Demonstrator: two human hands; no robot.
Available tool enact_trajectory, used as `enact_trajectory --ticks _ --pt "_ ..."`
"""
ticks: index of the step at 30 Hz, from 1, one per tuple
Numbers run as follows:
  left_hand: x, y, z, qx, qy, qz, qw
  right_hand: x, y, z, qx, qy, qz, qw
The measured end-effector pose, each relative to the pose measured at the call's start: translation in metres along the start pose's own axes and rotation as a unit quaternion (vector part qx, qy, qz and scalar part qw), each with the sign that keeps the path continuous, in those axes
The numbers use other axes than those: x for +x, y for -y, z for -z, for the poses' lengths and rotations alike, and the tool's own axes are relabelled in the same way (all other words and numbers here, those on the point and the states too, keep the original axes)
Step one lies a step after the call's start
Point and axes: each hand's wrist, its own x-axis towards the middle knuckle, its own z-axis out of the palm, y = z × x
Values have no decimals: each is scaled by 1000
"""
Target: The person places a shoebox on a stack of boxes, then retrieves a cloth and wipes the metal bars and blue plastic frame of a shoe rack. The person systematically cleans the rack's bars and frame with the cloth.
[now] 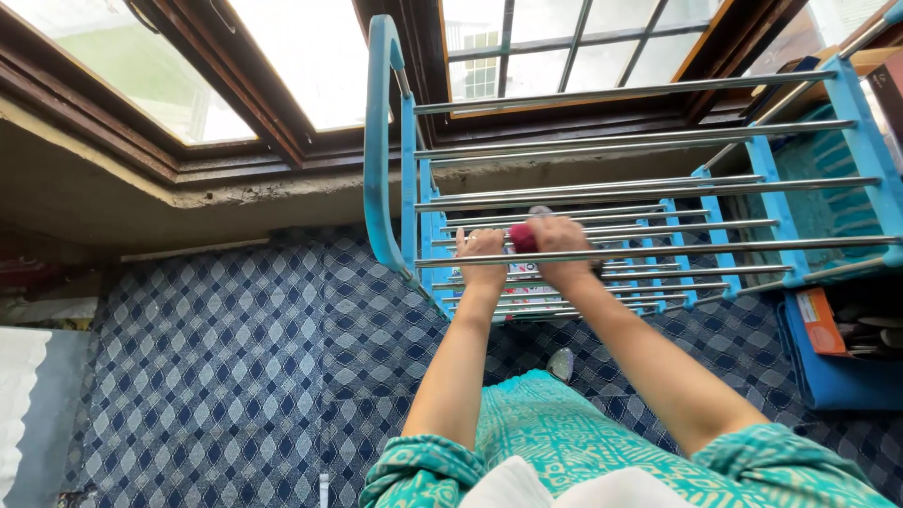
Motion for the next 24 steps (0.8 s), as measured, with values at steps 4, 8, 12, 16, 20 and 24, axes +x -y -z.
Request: enact_trajectory --ticks 4,8,12,16,20,24 --pt "1 1 -1 53 59 18 997 2 7 16 30 -13 38 999" --pt "1 -4 3 6 38 1 999 -20 -43 33 17 36 3 999" --pt "2 -13 12 6 49 7 999 -46 -96 52 -28 20 -62 997" --pt "2 -16 19 29 62 2 998 -47 -96 39 -26 -64 -79 994" --pt "4 -5 8 42 49 3 998 -21 -47 6 -57 -8 -80 995" --pt "3 -2 4 44 39 -5 998 -6 1 2 -30 -27 -13 999"
